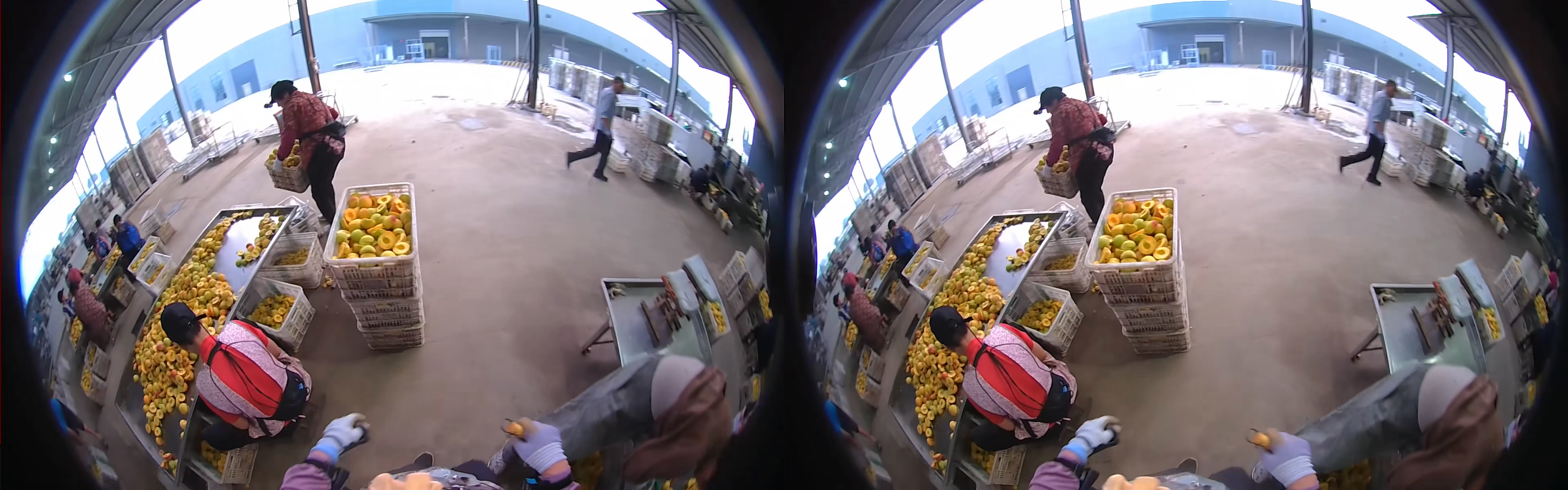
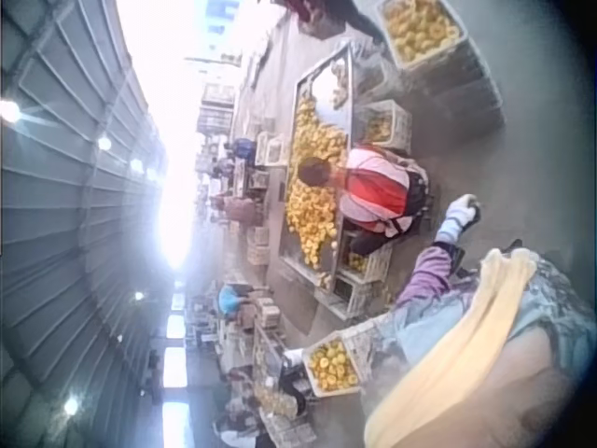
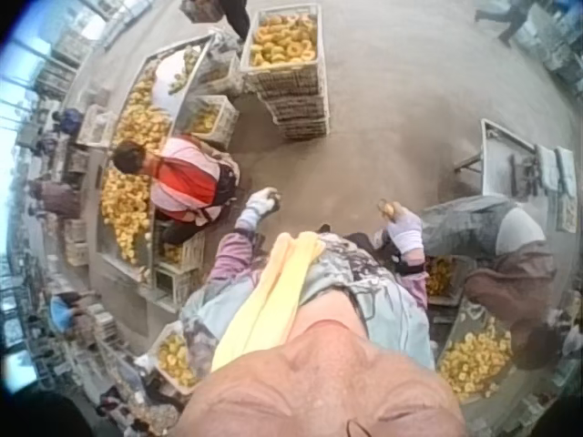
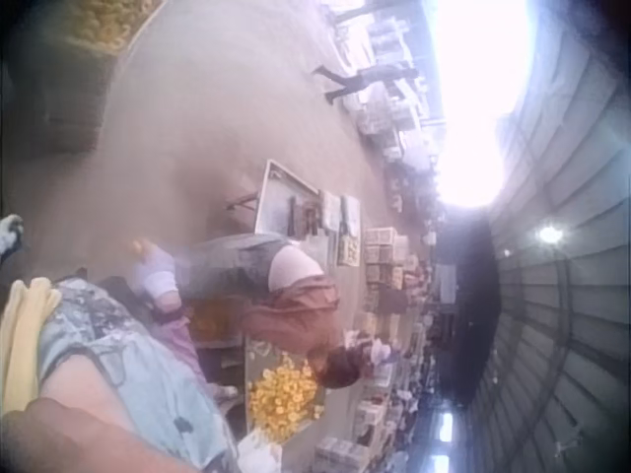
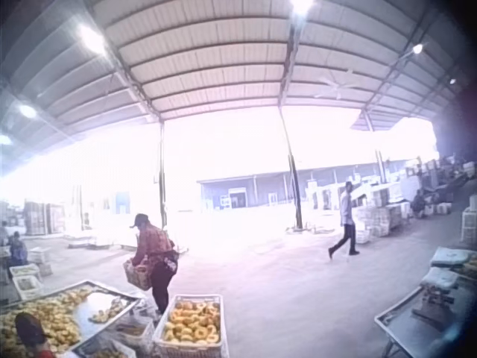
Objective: The person walks across a fruit processing facility to a workstation and sits down. The person then picks up halved fruits from a table, removes the pits using a coring tool, and places the fruit into a crate.
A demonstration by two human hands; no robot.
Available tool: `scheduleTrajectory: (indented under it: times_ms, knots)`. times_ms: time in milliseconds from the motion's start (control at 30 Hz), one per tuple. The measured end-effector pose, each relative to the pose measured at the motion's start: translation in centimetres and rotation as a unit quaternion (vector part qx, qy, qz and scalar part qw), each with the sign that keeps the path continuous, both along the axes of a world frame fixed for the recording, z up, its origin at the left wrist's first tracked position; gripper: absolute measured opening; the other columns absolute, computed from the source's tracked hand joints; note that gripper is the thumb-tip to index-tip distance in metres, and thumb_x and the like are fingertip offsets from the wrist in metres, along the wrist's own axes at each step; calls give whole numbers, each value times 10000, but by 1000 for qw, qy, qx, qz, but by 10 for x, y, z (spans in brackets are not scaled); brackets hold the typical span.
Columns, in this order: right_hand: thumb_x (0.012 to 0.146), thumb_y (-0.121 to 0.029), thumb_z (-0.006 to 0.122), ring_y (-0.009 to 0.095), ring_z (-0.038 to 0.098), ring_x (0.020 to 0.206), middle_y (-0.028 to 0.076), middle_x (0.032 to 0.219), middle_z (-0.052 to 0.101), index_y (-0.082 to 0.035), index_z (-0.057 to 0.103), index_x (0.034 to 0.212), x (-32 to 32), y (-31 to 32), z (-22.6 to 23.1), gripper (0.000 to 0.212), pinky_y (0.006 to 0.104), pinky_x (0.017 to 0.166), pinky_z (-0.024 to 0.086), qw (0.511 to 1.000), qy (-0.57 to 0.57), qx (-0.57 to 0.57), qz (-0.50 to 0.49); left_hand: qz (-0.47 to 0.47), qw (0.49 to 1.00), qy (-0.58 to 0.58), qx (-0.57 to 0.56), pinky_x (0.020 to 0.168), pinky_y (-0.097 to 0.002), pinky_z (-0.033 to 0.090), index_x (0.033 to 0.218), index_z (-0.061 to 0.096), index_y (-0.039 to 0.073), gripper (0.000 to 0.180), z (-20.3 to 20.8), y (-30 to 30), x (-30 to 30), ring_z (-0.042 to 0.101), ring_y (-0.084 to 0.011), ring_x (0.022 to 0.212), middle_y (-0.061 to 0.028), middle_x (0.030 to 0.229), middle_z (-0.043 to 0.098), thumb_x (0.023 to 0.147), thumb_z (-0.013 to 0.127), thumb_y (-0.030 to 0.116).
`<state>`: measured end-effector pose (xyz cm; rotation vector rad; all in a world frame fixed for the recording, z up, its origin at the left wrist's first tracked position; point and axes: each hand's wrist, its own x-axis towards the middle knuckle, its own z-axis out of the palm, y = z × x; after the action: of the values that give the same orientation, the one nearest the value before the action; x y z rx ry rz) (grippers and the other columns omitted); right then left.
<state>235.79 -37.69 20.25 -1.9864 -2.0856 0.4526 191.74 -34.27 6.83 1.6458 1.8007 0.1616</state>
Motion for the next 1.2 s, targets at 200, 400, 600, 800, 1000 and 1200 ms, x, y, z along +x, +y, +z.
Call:
scheduleTrajectory:
  times_ms: [200,400,600,800,1000,1200]
  knots:
    - [827,-257,585,375,593,767,126,864,618,-180,606,927,102,102,-32,127,453,663,480,995,42,82,-46,-140,989,-47,13,884,-407,455,1169,568,118,428,59,208,170,582,-347,1034,-174,1097,623,831,508,374]
    - [840,-241,578,387,582,746,136,833,609,-163,607,923,218,265,-76,117,451,656,471,994,75,71,-44,-216,972,-57,-75,894,-413,448,1206,552,137,423,60,353,314,578,-337,1049,-159,1098,631,846,502,353]
    - [789,-286,619,377,597,756,159,799,615,-119,600,879,288,458,-40,191,454,653,473,994,100,19,-43,-178,980,-46,-79,890,-410,452,1189,558,121,422,85,476,358,582,-348,1038,-177,1090,629,842,518,358]
    - [733,-236,680,374,584,661,162,712,598,-92,573,819,366,622,5,198,437,570,460,989,112,82,-48,-96,993,-5,-65,885,-402,458,1168,575,122,407,74,623,385,589,-340,1028,-176,1090,630,819,527,327]
    - [778,-246,622,339,615,706,132,759,633,-111,606,839,489,780,21,149,415,603,489,980,97,89,-147,-132,990,40,-11,860,-406,482,1080,632,136,441,19,812,435,609,-328,982,-139,1032,654,823,565,488]
    - [830,-362,631,288,611,694,128,743,625,-91,616,883,591,855,13,276,337,650,478,830,437,117,-326,-129,963,-216,-93,653,-286,524,1113,586,12,270,-13,1018,624,608,-143,746,-95,876,651,868,538,115]
